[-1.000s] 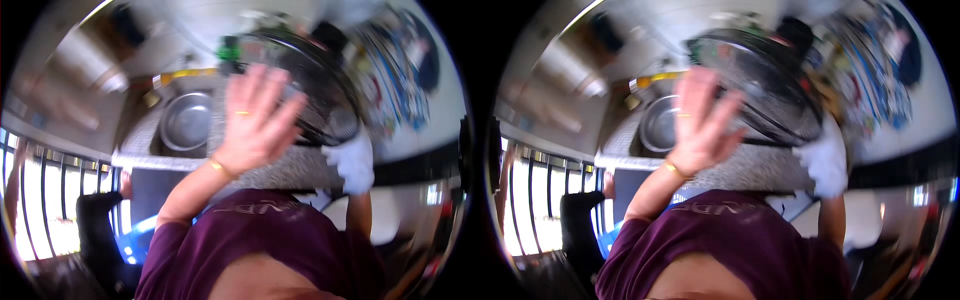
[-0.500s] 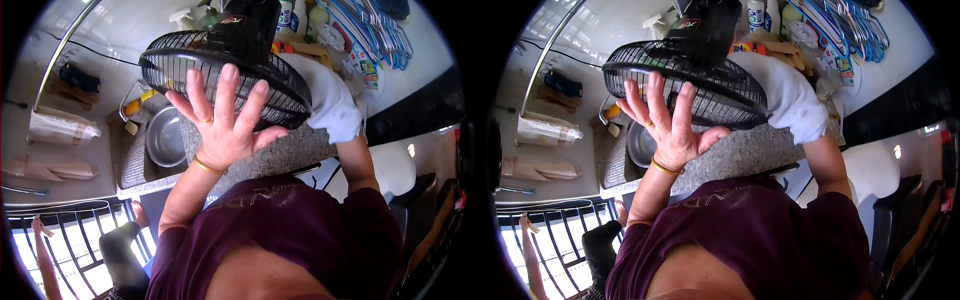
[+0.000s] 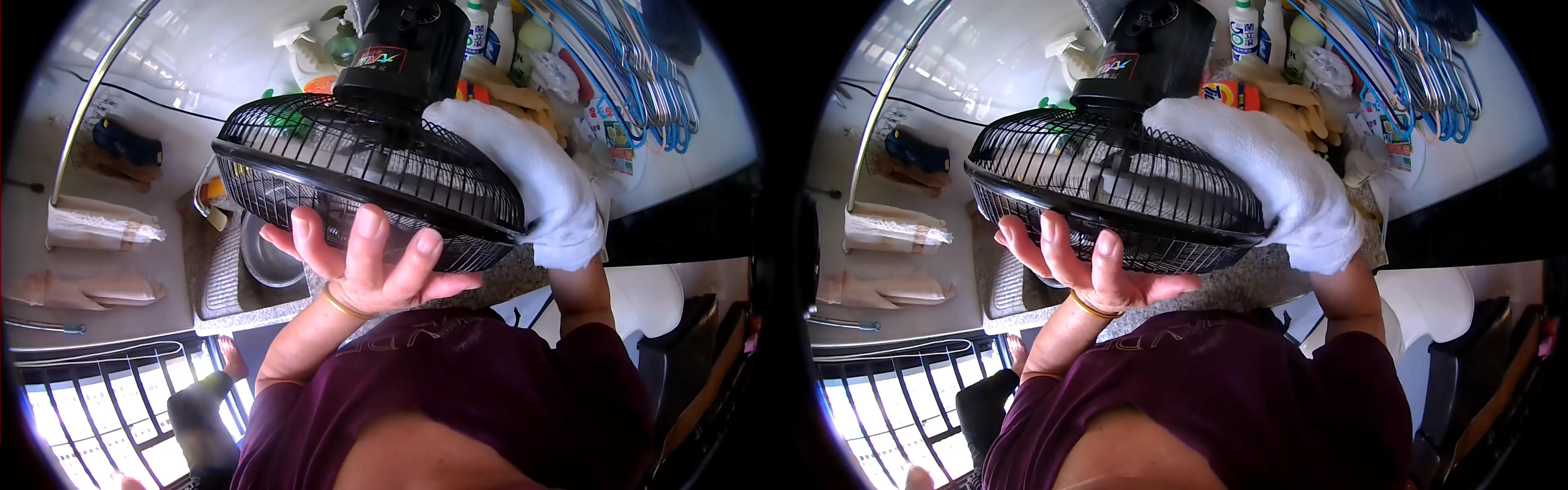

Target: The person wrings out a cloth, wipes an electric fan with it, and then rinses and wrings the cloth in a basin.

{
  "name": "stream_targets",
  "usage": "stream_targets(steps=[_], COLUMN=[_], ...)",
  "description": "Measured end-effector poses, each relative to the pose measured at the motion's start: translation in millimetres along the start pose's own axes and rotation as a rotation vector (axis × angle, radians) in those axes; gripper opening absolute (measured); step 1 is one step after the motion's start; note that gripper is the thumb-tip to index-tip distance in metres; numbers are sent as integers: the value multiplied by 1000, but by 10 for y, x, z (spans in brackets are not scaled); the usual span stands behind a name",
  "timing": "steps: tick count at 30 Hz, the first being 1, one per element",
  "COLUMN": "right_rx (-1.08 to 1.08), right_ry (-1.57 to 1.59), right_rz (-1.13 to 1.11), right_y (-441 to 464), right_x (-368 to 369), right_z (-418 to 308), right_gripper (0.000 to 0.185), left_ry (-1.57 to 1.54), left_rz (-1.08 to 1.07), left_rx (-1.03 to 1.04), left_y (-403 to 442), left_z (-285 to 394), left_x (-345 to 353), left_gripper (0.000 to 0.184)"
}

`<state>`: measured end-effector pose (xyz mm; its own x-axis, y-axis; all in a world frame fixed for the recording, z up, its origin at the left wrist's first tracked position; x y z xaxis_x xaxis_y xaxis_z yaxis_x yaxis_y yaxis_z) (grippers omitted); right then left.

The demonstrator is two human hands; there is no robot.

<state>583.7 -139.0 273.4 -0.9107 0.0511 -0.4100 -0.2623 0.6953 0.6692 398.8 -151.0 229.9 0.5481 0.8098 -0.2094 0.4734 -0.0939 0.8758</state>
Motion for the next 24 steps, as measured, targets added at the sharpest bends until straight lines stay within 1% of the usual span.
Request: stream_targets(steps=[1, 3, 4, 5, 6, 7, 9, 10, 11, 13, 14, 15, 16, 17, 18, 19, 21, 22, 23, 24], right_rx=[-1, 46, 46, 61, 75, 73, 80, 40, 40, 267, 380, 381, 203, -34, -40, -34, 268, 264, 159, 52], right_ry=[1, 168, 165, 116, 68, 63, -172, -245, -249, -754, -606, -607, -1352, -2085, -2161, -2454, -1667, -1671, -1702, -1733], right_rz=[-1, -65, -65, -87, -108, -108, -7, 2, 1, -104, -67, -68, -222, -380, -409, 108, -391, -388, -411, -434], right_y=[22, 41, 50, 63, 76, 81, 64, 42, 33, 22, -26, -56, -85, -146, -228, -124, -378, -340, -325, -337], right_x=[-5, 16, 7, 5, 2, 8, 0, 10, 36, 135, 142, 180, 288, 417, 455, 551, 591, 542, 533, 532], right_z=[19, 57, 45, 29, 8, -77, -286, -316, -376, -440, -466, -473, -507, -494, -469, -473, -412, -466, -540, -589], right_gripper=[57, 51, 51, 57, 63, 63, 67, 61, 61, 58, 56, 56, 42, 29, 31, 38, 45, 45, 49, 54], left_ry=[2, 16, -18, -54, -66, -67, -27, -38, -40, -121, -122, -88, -54, -55, -48, -43, -44, -91, -143, -134], left_rz=[-18, -41, 12, 67, 24, 29, -13, -32, -29, -56, -57, -32, -7, -4, 2, 5, -24, -56, -91, -89], left_rx=[8, 30, -98, -224, -242, -243, -96, -105, -106, -241, -243, -167, -91, -94, -95, -94, -103, -167, -230, -237], left_y=[-6, 54, 163, 224, 239, 238, 239, 238, 229, 185, 192, 221, 234, 225, 209, 201, 218, 204, 191, 200], left_z=[5, 68, 105, 107, 127, 106, 113, 108, 119, 77, 55, 52, 74, 82, 93, 103, 127, 122, 111, 112], left_x=[-3, 8, -5, -23, -22, -41, -55, -67, -72, -44, -40, -39, -51, -48, -34, -29, -47, -37, -24, -27], left_gripper=[64, 64, 64, 64, 65, 65, 84, 84, 84, 68, 68, 75, 83, 83, 82, 80, 77, 74, 71, 71])
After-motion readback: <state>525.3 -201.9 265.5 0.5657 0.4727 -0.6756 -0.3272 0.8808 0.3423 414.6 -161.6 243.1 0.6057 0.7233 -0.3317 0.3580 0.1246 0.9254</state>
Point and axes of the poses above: each hand's wrist, its own y-axis towards the middle knuckle, its own x-axis out of the palm, z = x × y, the point moved 6 cm from there along y, towards the middle knuckle, and after that the axes turned 7 degrees about y, right-handed, at the moved point
